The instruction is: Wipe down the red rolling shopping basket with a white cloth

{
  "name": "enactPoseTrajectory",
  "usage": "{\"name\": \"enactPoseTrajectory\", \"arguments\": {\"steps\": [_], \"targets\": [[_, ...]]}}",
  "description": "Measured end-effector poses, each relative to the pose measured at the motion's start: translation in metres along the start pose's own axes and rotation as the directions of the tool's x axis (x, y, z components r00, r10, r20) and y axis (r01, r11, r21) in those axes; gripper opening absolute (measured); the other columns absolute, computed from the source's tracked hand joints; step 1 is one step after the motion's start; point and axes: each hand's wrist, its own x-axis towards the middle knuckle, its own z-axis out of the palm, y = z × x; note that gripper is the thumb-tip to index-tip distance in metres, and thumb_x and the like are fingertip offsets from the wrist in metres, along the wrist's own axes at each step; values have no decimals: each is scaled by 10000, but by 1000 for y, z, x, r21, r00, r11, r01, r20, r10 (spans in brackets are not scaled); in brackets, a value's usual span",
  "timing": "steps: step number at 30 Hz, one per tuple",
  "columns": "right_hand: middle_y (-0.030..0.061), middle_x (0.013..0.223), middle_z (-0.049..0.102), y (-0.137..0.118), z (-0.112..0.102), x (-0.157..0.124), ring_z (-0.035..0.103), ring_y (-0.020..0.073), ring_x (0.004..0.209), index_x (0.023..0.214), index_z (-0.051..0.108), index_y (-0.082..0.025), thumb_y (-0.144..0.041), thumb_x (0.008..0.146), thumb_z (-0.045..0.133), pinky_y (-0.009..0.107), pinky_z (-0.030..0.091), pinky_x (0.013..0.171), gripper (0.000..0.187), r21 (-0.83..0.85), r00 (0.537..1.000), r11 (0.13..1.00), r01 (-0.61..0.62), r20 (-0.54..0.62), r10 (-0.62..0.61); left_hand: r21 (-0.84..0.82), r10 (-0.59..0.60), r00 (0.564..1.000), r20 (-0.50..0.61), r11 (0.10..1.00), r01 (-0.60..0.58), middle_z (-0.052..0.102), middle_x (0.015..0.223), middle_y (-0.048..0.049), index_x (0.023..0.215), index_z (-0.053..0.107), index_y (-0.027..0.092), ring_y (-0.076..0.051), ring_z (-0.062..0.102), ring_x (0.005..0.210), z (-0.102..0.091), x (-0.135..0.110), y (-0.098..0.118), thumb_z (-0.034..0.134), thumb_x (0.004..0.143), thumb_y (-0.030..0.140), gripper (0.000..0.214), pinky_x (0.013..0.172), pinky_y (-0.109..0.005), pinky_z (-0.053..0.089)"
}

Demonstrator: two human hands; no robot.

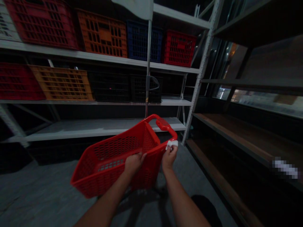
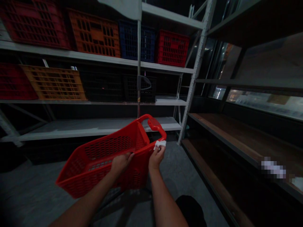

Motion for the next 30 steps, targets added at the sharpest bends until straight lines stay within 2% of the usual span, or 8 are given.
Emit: {"name": "enactPoseTrajectory", "arguments": {"steps": [5,11,15,18,21,23,26,30], "targets": [[178,978,558,1,6,-14,533,233,899,1076,415,-120,-214,836,199,310,379,769,336,0,997,1000,-20,72,20,4,-3,1000,-4,1000,3,669,783,-103,909,605,200,-203,624,733,1,-1,0,72,839,539,636,634,-280,421],[191,1009,543,-2,-7,10,525,241,911,1135,381,-101,-258,847,199,321,388,761,375,21,990,993,-116,-78,117,4,0,1000,-6,1000,0,668,782,-112,911,605,192,-214,625,735,0,-4,-1,92,838,543,626,627,-286,424],[145,974,575,-1,-10,-1,537,214,900,1067,480,-127,-250,843,256,305,398,774,340,45,994,994,97,36,-99,-4,4,1000,-7,1000,-4,671,789,-113,906,601,192,-226,627,743,1,-5,-4,100,838,542,615,617,-295,425],[124,1002,586,-2,-26,7,530,201,954,1011,567,-150,-225,832,312,298,395,814,322,-3,941,948,318,120,-316,-9,0,1000,14,1000,0,672,797,-114,906,600,191,-232,627,758,0,-7,-6,95,836,546,621,620,-301,423],[102,962,609,-15,-46,43,554,185,907,956,635,-169,-213,819,382,272,404,794,292,-141,855,866,479,300,-424,-27,-14,1000,27,1000,14,671,803,-118,907,606,193,-239,624,771,-3,-10,-4,105,816,585,643,635,-312,423],[87,904,624,-28,-53,74,568,182,841,872,672,-185,-198,790,440,260,408,739,246,-264,768,770,581,491,-412,-43,-36,999,30,998,37,671,808,-120,930,608,198,-242,622,779,-5,-12,0,134,803,606,638,646,-316,422],[74,805,638,-48,-48,118,574,181,742,733,689,-178,-158,722,519,249,391,655,171,-358,579,565,744,767,-277,-69,-67,997,46,995,70,671,825,-120,993,597,202,-241,620,787,-7,-15,5,184,810,586,593,654,-313,420],[41,728,638,-70,-23,152,561,152,691,638,675,-164,-113,655,581,219,367,629,108,-166,276,424,890,937,-214,-82,-51,998,46,995,55,672,840,-117,992,597,197,-248,621,790,-4,-19,4,193,821,558,568,656,-322,424]]}}
